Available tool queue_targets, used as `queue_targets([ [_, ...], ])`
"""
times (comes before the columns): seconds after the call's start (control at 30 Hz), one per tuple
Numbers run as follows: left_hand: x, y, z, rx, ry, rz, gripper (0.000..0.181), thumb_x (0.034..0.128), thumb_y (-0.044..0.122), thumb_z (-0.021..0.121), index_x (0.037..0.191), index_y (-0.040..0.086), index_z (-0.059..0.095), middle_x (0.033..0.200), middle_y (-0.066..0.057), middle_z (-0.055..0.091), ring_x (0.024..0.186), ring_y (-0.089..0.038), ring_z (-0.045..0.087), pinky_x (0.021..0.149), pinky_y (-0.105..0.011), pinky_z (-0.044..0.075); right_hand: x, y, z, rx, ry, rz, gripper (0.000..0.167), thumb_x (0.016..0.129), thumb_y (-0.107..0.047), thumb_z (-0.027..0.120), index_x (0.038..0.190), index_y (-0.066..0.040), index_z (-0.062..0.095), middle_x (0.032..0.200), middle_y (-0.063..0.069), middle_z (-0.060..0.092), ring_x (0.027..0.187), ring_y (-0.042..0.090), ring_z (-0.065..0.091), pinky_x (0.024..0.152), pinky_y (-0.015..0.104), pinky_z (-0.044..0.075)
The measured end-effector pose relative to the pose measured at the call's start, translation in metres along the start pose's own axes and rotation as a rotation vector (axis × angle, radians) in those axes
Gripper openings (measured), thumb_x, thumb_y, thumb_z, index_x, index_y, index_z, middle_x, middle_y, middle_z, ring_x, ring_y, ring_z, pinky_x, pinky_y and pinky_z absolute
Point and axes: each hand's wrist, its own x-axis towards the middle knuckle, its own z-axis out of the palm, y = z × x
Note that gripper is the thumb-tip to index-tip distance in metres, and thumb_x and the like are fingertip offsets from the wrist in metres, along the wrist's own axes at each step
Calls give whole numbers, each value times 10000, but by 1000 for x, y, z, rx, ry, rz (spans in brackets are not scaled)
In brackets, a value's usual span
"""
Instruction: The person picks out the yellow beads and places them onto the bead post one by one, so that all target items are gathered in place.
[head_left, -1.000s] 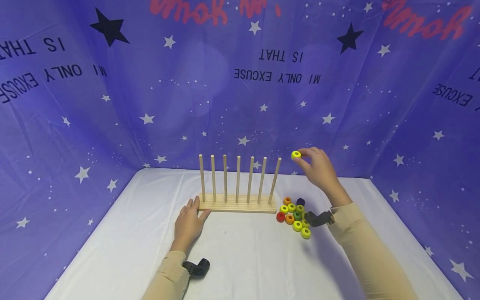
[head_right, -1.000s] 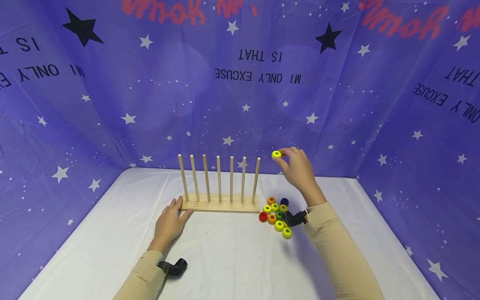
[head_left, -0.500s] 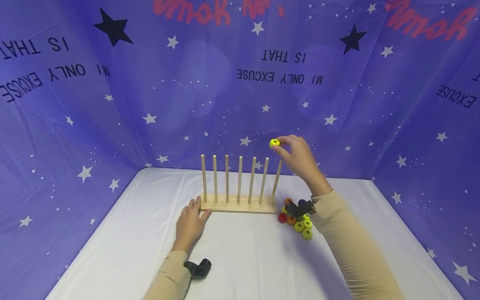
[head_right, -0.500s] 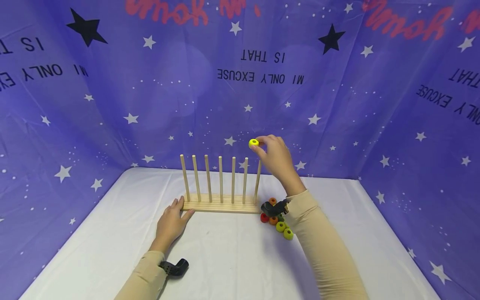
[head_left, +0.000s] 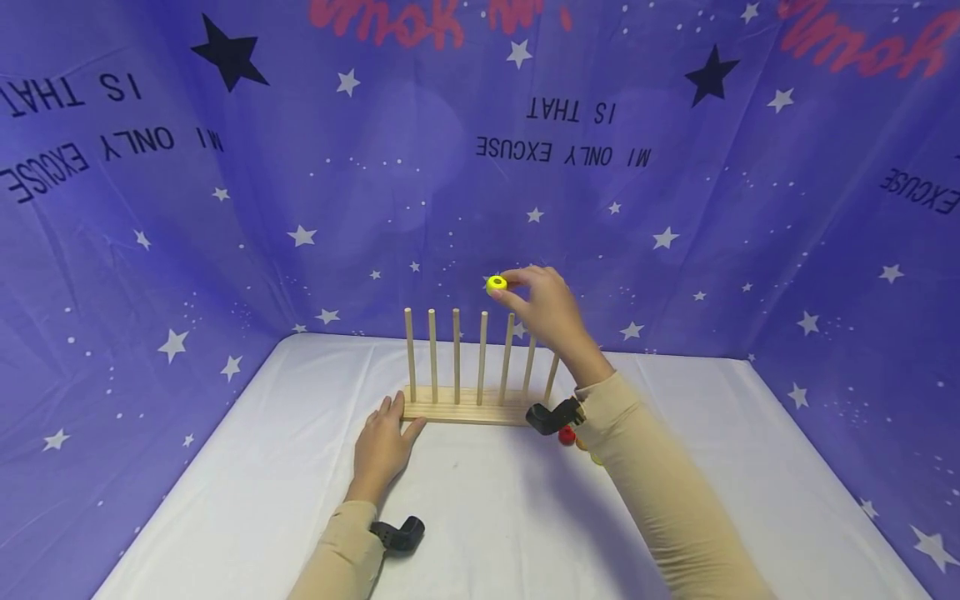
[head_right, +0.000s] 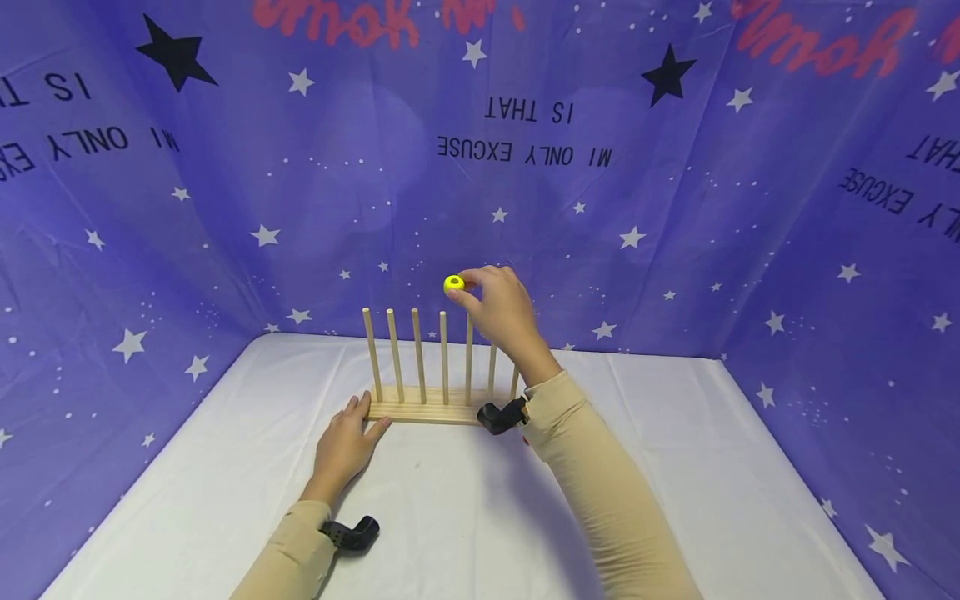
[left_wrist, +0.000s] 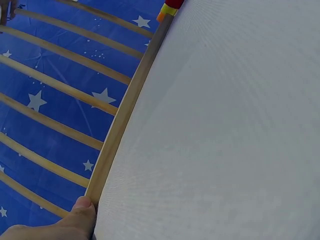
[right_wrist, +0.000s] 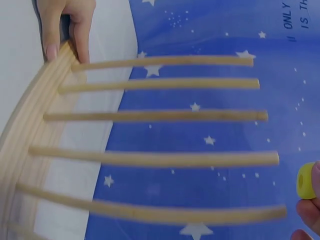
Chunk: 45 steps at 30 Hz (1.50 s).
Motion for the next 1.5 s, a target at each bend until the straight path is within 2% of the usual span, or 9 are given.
queue_targets([
  [0.03, 0, 0, 0, 1, 0, 2, 738, 960, 494, 595, 1502, 31, 400, 1504, -296, 414, 1333, -535, 448, 1090, -641, 383, 1, -3, 3, 1, -3, -8, 388, 930, -402, 687, 1228, -154, 701, 1184, 36, 711, 1135, 251, 575, 964, 455, 479],
  [0.07, 0, 0, 0, -2, -1, 2, 739, 960, 498, 594, 1501, 32, 402, 1505, -294, 414, 1335, -533, 447, 1093, -637, 382, 3, -6, 6, 3, -6, -17, 387, 931, -399, 686, 1227, -149, 701, 1178, 36, 712, 1142, 250, 578, 1021, 456, 459],
  [0.27, 0, -1, -1, -5, -3, 1, 734, 964, 491, 591, 1502, 30, 399, 1507, -296, 410, 1335, -536, 444, 1083, -648, 386, 9, -30, 24, -16, -16, -81, 384, 933, -393, 684, 1212, -130, 709, 1121, 21, 716, 1090, 224, 590, 999, 406, 473],
  [0.3, 0, -1, -1, -3, 0, 0, 732, 964, 487, 593, 1501, 29, 400, 1505, -297, 411, 1333, -539, 445, 1080, -651, 387, 10, -34, 27, -21, -20, -90, 384, 932, -393, 684, 1210, -130, 710, 1117, 20, 718, 1082, 221, 587, 950, 400, 489],
  [0.7, -1, -1, 1, -3, 6, -8, 734, 956, 479, 612, 1507, 45, 397, 1509, -286, 414, 1335, -532, 448, 1084, -649, 384, 16, -67, 62, -53, -98, -145, 363, 940, -398, 671, 1206, -156, 717, 1086, -30, 732, 1079, 196, 592, 958, 381, 492],
  [0.93, -2, 3, 0, -7, 14, -5, 725, 955, 473, 619, 1501, 45, 409, 1506, -274, 426, 1334, -515, 462, 1076, -641, 400, 16, -74, 73, -91, -96, -168, 370, 938, -387, 677, 1227, -158, 711, 1108, -29, 738, 1092, 204, 581, 963, 377, 484],
  [1.5, -1, 1, 0, -11, 13, -2, 724, 956, 487, 611, 1496, 46, 418, 1507, -267, 431, 1342, -504, 460, 1077, -637, 403, 16, -76, 78, -118, -118, -178, 385, 945, -418, 657, 1235, -170, 710, 1136, -20, 731, 1110, 213, 573, 989, 386, 464],
])
